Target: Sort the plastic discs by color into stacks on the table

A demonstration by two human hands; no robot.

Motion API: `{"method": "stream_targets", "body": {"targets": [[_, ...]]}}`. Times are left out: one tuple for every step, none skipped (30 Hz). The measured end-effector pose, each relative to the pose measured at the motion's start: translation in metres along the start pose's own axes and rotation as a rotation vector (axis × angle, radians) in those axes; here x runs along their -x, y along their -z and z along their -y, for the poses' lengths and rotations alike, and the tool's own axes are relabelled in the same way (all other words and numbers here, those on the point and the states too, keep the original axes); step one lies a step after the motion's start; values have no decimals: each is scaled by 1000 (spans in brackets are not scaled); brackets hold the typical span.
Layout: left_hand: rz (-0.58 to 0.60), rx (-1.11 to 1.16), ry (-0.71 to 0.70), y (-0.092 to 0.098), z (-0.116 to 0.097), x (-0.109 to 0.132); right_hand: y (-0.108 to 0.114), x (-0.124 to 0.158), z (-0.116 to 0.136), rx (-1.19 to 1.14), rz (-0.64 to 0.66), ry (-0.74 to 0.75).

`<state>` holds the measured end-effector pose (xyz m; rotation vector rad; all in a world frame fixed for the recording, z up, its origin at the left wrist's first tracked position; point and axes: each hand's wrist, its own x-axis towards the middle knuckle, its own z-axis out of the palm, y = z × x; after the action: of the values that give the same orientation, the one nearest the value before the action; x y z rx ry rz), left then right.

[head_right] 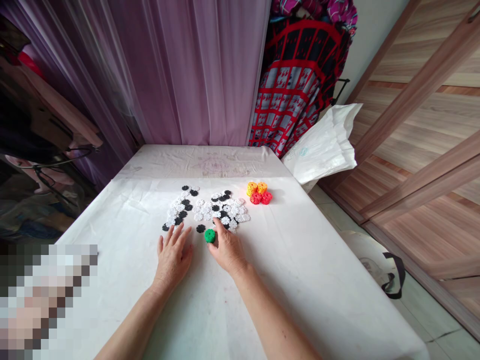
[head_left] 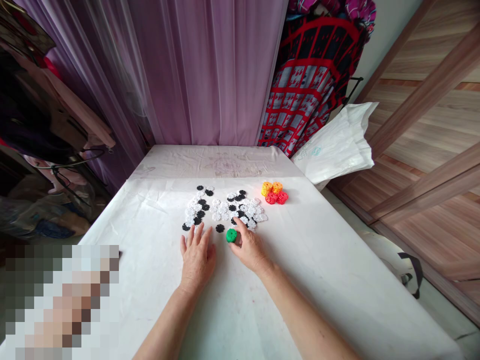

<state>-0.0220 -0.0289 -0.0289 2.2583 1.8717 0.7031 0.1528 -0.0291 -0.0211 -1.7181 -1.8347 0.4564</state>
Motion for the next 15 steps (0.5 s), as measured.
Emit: {"method": "stream_targets", "body": {"targets": [[1,1,0,0,0,0,1,0,1,17,7,1],[2,1,-1,0,0,0,1,-1,2,38,16,0],[2,1,-2,0,0,0,2,-1,3,63,25,-1],[1,1,-3,0,1,0,3,-2,4,89,35,-3],[-2,2,-5,0,1,0,4,-2,6,114,44,-3],[-3,2,-7,0,2,0,6,-2,8,135,52,-2],[-2,2,-10,0,2,1,7,-3,9,149,58,-1],[2,2,-12,0,2,1,7,-3,11,158,62,-3],[7,3,-14,0,2,1,7,-3,11,162,65,-7],[11,3,-15,0,2,1,7,-3,12,161,67,-12],[11,4,-15,0,2,1,6,-3,12,158,66,-17],[8,4,-15,0,2,1,5,-3,11,151,64,-18],[3,5,-14,-1,2,1,4,-3,9,141,58,-17],[-2,4,-14,-1,2,1,2,-3,7,128,48,-12],[-5,4,-15,-1,2,1,1,-3,4,113,34,-7]]}}
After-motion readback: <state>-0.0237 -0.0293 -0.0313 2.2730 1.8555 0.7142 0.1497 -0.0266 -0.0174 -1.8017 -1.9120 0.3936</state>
